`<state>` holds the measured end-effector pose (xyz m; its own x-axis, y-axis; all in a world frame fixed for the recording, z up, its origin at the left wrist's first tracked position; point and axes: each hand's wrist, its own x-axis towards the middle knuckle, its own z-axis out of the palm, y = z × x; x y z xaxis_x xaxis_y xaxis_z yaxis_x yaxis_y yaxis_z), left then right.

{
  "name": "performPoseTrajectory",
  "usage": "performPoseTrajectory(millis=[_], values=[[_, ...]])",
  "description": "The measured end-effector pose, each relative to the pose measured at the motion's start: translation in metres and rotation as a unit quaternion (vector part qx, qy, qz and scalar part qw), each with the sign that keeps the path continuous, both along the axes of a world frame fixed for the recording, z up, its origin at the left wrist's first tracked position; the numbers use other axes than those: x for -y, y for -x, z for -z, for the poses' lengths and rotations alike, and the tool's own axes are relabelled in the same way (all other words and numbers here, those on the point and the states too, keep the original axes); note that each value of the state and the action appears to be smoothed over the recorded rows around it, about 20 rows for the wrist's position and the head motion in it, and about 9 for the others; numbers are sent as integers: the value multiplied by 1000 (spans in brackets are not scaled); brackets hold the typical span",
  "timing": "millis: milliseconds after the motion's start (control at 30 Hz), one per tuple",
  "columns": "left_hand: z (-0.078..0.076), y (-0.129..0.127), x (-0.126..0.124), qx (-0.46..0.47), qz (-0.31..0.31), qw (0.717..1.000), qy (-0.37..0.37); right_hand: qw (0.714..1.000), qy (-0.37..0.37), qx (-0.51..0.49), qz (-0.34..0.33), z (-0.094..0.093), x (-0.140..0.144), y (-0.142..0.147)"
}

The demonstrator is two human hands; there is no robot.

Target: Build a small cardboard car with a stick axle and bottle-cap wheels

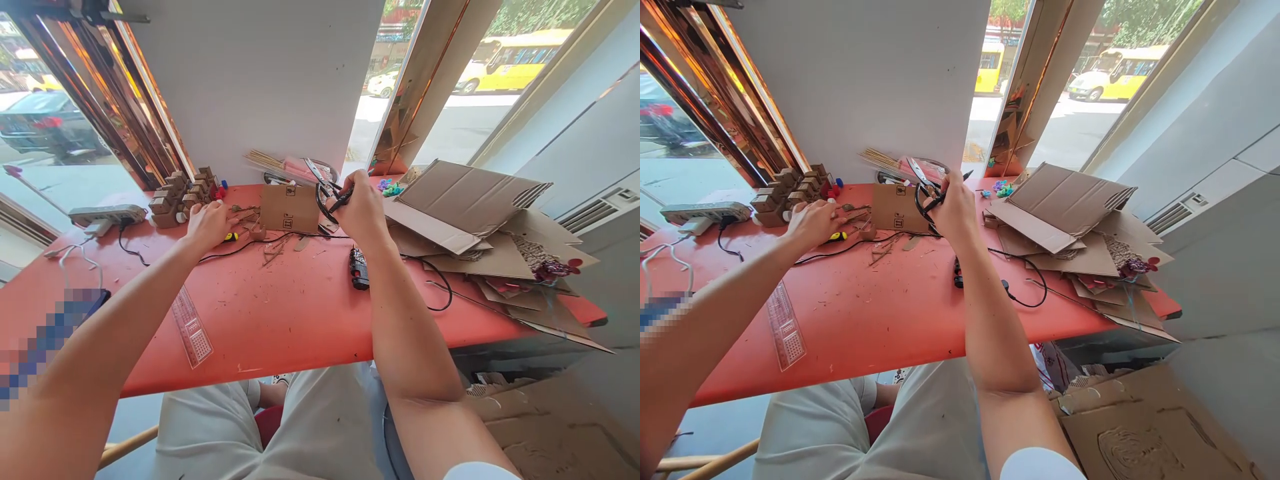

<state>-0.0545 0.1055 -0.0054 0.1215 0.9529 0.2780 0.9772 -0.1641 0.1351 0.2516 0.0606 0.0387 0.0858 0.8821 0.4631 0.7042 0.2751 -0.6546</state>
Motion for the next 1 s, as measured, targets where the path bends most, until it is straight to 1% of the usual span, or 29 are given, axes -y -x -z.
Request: performPoseTrajectory(millis=[100,200,300,433,500,567,600,633,667,767,800,833,867,900,933,1000], values=[[1,-22,-2,45,-1,999,20,999,-26,-25,3,-2,2,-3],[1,-49,-10,127,-27,990,50,997,-58,-40,10,-2,2,-6],[-2,-67,-22,233,-48,970,59,997,-64,-43,19,0,1,-8],[-7,-77,-37,359,-60,931,32,997,-67,-45,19,3,-2,-7],[-14,-76,-43,403,-67,913,16,996,-68,-50,21,4,-4,-6],[-23,-69,-46,446,-76,892,-8,996,-70,-55,22,4,-4,-5],[-29,-64,-47,477,-83,875,-24,996,-70,-56,23,3,-4,-4],[-35,-58,-47,564,-89,819,-61,996,-70,-56,23,3,-3,-4],[-40,-50,-45,589,-96,798,-82,996,-68,-55,25,2,-3,-3],[-51,-27,-33,617,-116,771,-109,996,-62,-60,18,1,-1,1],[-52,-20,-26,630,-120,760,-106,996,-59,-65,12,1,0,3],[-51,-14,-18,656,-123,736,-114,996,-55,-71,6,1,0,5],[-48,-8,-9,676,-117,720,-104,996,-50,-76,1,1,1,7],[-44,-4,0,684,-119,713,-98,996,-45,-80,-4,1,1,9],[-38,-1,8,685,-115,714,-86,996,-42,-83,-7,1,2,11],[-25,2,24,678,-99,723,-86,995,-39,-85,-19,1,3,16]])
